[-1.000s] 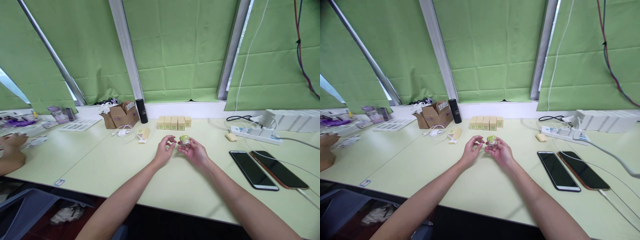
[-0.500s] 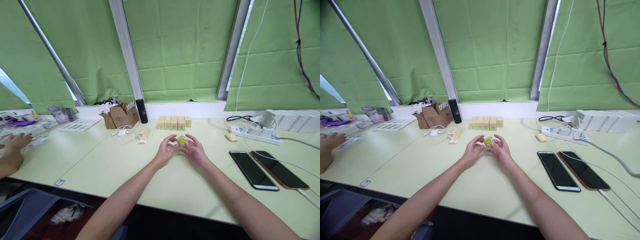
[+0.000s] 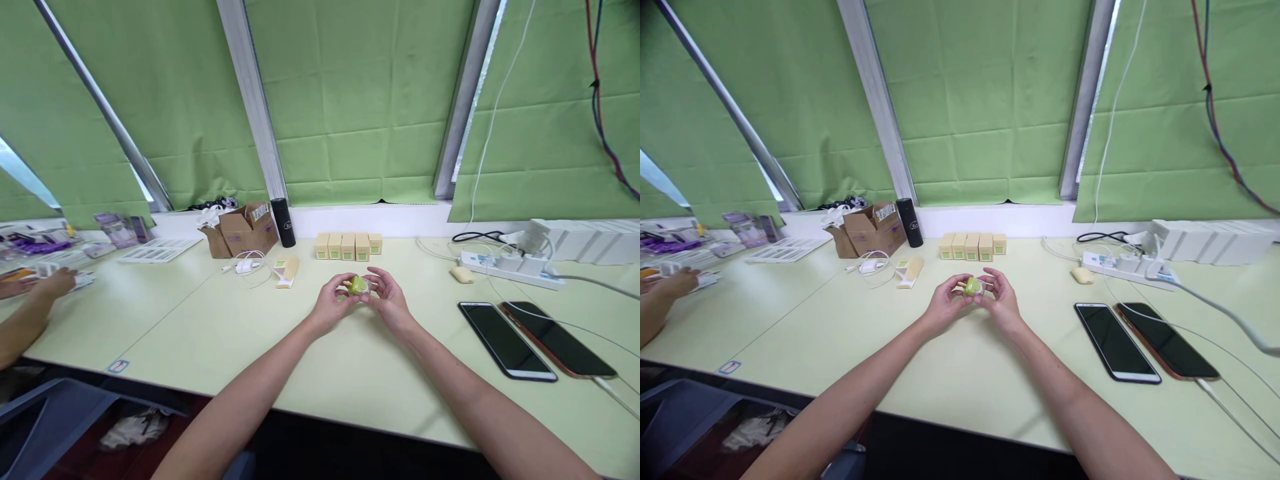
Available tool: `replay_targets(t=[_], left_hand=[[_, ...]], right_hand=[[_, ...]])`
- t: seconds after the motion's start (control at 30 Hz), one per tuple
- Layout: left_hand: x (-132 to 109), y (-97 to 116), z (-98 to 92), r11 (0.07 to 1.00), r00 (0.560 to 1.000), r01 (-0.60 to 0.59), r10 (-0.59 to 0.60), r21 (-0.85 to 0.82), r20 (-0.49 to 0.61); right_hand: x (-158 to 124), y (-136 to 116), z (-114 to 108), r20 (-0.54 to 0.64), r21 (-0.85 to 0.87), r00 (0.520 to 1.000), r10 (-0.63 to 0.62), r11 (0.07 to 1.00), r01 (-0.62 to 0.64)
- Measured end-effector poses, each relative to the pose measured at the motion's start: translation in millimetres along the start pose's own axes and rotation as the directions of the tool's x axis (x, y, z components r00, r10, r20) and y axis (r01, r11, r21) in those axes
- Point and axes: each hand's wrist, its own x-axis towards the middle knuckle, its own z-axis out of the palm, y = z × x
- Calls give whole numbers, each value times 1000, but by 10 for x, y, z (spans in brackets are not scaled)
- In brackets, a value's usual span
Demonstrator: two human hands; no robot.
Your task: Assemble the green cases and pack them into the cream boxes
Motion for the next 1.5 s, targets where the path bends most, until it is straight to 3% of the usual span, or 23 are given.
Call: replay_targets(t=[0.2, 0.33, 0.5, 0.73, 1.03, 1.5], left_hand=[[39, -66, -35, 989, 1000, -13, 11, -145, -14], [62, -114, -72, 989, 999, -19, 12, -145, -44], [61, -120, -130, 996, 994, -56, 63, 76, -86], [21, -113, -168, 918, 992, -66, 102, 392, -72], [-5, -129, -136, 814, 995, -98, 89, 573, 44], [-25, -88, -102, 753, 996, -85, 65, 653, 55]], right_hand=[[10, -3, -17, -6, 17, 1000, -16, 1000, 16], [53, 42, -79, -108, -66, 994, -23, 998, 16], [115, 94, -170, -239, -117, 971, 2, 993, -30], [112, 73, -167, -271, -133, 962, 8, 990, -46], [116, 94, -181, -257, -148, 966, 2, 988, -42], [96, 94, -152, -221, -181, 975, 16, 982, -57]])
